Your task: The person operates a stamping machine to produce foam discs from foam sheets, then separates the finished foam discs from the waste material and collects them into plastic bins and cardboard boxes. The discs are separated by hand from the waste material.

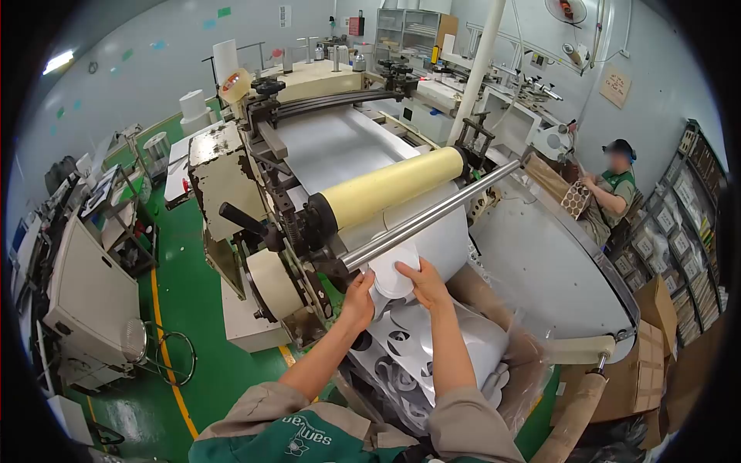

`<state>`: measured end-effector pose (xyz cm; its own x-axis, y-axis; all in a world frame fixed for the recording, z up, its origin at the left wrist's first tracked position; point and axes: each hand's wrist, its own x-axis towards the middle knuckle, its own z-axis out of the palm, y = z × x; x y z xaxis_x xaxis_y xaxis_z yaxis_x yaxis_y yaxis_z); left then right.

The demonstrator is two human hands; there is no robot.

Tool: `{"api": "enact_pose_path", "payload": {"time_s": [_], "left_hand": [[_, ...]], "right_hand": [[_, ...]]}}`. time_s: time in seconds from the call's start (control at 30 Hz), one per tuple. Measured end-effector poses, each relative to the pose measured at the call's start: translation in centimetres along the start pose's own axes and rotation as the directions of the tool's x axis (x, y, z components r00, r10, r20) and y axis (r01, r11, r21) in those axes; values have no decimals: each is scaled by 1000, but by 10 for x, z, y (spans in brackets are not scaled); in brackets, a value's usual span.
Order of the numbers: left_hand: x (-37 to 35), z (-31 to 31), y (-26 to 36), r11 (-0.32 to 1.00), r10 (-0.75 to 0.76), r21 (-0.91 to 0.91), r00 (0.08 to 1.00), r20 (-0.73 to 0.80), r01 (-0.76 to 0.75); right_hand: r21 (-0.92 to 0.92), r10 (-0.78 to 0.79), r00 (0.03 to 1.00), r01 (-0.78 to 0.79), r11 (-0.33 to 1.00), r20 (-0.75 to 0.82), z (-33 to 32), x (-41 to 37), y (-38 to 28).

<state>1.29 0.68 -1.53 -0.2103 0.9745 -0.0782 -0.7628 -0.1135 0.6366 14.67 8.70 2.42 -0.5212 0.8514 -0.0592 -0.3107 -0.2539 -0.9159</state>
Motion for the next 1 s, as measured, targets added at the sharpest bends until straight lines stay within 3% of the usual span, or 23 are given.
{"api": "enact_pose_path", "payload": {"time_s": [0.07, 0.1, 0.17, 0.23, 0.3, 0.43, 0.47, 0.57, 0.63, 0.73, 0.8, 0.9, 1.0], "left_hand": [[-2, 8, 6, 997, -70, 17, 997, -11, 70], [-6, 16, 9, 995, 7, 102, 1000, 21, -9], [-13, 29, 21, 995, -24, 97, 996, 91, 15], [-8, 21, 24, 996, -11, 86, 999, 39, 7], [-5, 15, 34, 995, 4, 99, 1000, -30, -1], [12, -11, 34, 999, 8, 48, 1000, -18, -7], [13, -7, 34, 999, 37, 10, 996, -84, -36], [15, 6, 35, 988, 112, 115, 991, -77, -103], [12, 15, 31, 994, 72, 94, 994, -84, -64], [-2, 27, 21, 999, -28, 43, 999, -18, 28], [-2, 11, 4, 999, -4, 43, 1000, -13, 5], [-1, -1, -5, 999, -6, 54, 1000, 19, 5], [-3, 3, -4, 998, -60, 36, 998, 33, 59]], "right_hand": [[167, -62, 997, 68, 984, -41, -3, -8, 2], [281, -97, 992, 114, 953, -76, -10, -11, 7], [440, -139, 983, 180, 880, -124, -31, -23, 13], [666, -112, 973, 219, 713, -201, -57, -36, 15], [762, -52, 957, 261, 593, -287, -67, -53, 0], [433, -103, 870, 339, 835, -483, -63, -68, -17], [340, -200, 881, 363, 868, -429, -51, -69, -23], [180, -338, 896, 397, 900, -287, -29, -56, -25], [244, -285, 933, 335, 910, -220, -10, -45, -27], [-99, -130, 971, 112, 989, -199, -8, -24, -17], [-174, -24, 997, 12, 985, -68, 3, -23, -23], [-112, -14, 999, 8, 994, -50, 0, -23, -7], [229, -108, 992, 121, 966, -66, -6, -34, 2]]}}
